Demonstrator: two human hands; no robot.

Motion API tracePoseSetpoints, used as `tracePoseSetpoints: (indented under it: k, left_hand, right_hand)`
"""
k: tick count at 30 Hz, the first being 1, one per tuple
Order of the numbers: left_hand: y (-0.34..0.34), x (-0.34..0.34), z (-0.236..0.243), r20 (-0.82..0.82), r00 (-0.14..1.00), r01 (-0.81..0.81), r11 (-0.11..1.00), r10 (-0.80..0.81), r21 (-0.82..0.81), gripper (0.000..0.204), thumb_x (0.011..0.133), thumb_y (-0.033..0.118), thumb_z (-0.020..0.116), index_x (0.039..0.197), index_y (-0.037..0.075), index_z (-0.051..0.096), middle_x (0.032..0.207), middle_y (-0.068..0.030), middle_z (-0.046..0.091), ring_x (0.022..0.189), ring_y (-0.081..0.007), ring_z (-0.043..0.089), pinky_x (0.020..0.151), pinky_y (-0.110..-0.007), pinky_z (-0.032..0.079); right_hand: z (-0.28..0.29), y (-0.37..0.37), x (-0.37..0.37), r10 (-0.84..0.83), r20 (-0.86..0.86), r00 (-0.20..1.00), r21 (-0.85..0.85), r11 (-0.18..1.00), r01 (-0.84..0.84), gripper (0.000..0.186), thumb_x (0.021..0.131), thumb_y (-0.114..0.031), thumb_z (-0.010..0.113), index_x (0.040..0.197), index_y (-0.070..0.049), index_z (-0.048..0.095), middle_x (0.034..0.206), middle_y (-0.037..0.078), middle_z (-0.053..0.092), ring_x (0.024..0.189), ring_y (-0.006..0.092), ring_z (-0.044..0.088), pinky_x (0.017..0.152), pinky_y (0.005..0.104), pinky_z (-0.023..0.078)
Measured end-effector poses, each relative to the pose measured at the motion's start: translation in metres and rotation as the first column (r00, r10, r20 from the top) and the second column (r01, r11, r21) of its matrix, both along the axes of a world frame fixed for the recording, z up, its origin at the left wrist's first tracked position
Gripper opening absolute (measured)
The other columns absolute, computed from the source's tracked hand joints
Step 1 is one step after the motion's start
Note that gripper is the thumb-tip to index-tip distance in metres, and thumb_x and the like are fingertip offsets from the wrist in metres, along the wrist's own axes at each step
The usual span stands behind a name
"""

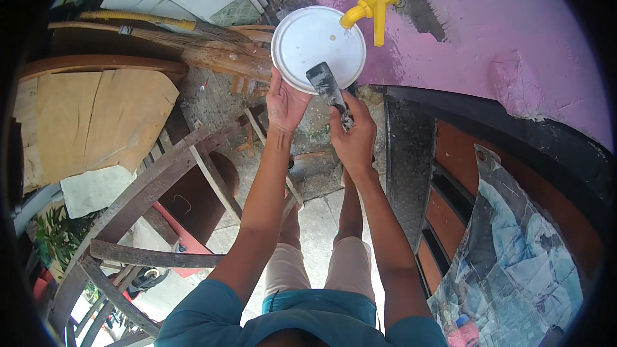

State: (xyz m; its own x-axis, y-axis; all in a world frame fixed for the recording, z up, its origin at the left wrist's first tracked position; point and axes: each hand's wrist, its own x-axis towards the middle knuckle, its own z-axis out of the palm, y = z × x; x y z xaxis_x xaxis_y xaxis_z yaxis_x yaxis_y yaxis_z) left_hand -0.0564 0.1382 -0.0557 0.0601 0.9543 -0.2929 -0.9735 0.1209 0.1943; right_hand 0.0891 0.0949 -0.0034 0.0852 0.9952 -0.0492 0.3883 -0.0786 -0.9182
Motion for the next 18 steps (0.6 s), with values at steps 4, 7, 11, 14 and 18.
tracePoseSetpoints:
  k: [4, 7, 11, 14, 18]
  left_hand:
    - [-0.006, -0.005, 0.0, -0.029, 1.0, 0.005, 1.0, -0.006, -0.027, 0.055, 0.099, 0.043, 0.034, 0.141, 0.007, 0.033, 0.143, -0.0125, 0.039, 0.132, -0.0273, 0.038, 0.11, -0.046, 0.03]
    - [-0.007, -0.009, -0.002, -0.043, 0.999, 0.003, 0.999, -0.005, -0.043, 0.055, 0.099, 0.043, 0.034, 0.14, 0.007, 0.033, 0.142, -0.0123, 0.04, 0.131, -0.0268, 0.039, 0.109, -0.046, 0.031]
    - [-0.007, -0.014, -0.016, -0.084, 0.996, 0.02, 0.998, -0.025, -0.061, 0.053, 0.1, 0.04, 0.031, 0.142, 0.007, 0.031, 0.145, -0.0134, 0.036, 0.133, -0.0297, 0.035, 0.11, -0.05, 0.027]
    - [0.011, -0.015, -0.017, -0.126, 0.99, 0.04, 0.991, -0.057, -0.131, 0.052, 0.1, 0.039, 0.031, 0.139, 0.004, 0.036, 0.141, -0.014, 0.042, 0.13, -0.0282, 0.04, 0.109, -0.046, 0.031]
    - [0.057, -0.026, 0.004, -0.377, 0.869, 0.246, 0.942, -0.319, -0.229, 0.049, 0.1, 0.04, 0.034, 0.127, 0.001, 0.05, 0.123, -0.0143, 0.057, 0.113, -0.0233, 0.055, 0.099, -0.037, 0.043]
  right_hand:
    - [-0.003, 0.028, 0.013, -0.102, 0.118, 0.988, 0.073, 0.993, 0.093, 0.047, 0.076, -0.011, 0.074, 0.118, 0.0, 0.056, 0.102, 0.014, 0.065, 0.091, 0.0221, 0.064, 0.079, 0.0325, 0.048]
    - [-0.01, 0.056, 0.024, -0.076, 0.064, 0.995, -0.01, 0.997, 0.077, 0.039, 0.079, -0.017, 0.074, 0.109, 0.003, 0.06, 0.094, 0.008, 0.067, 0.082, 0.0105, 0.058, 0.078, 0.0279, 0.046]
    - [-0.031, 0.086, 0.039, 0.04, -0.217, 0.975, -0.249, 0.964, -0.095, 0.026, 0.081, -0.015, 0.071, 0.1, 0.001, 0.064, 0.086, 0.006, 0.067, 0.081, 0.0097, 0.057, 0.075, 0.0263, 0.045]
    - [-0.049, 0.082, 0.045, 0.007, -0.152, 0.988, -0.118, 0.993, -0.025, 0.022, 0.083, -0.016, 0.07, 0.098, -0.001, 0.063, 0.081, 0.006, 0.066, 0.065, 0.0071, 0.055, 0.059, 0.0245, 0.044]
    - [-0.039, 0.032, 0.044, -0.167, -0.296, 0.941, -0.513, 0.858, -0.009, 0.023, 0.084, -0.017, 0.069, 0.099, -0.001, 0.06, 0.084, 0.009, 0.068, 0.056, 0.0074, 0.052, 0.05, 0.0243, 0.04]
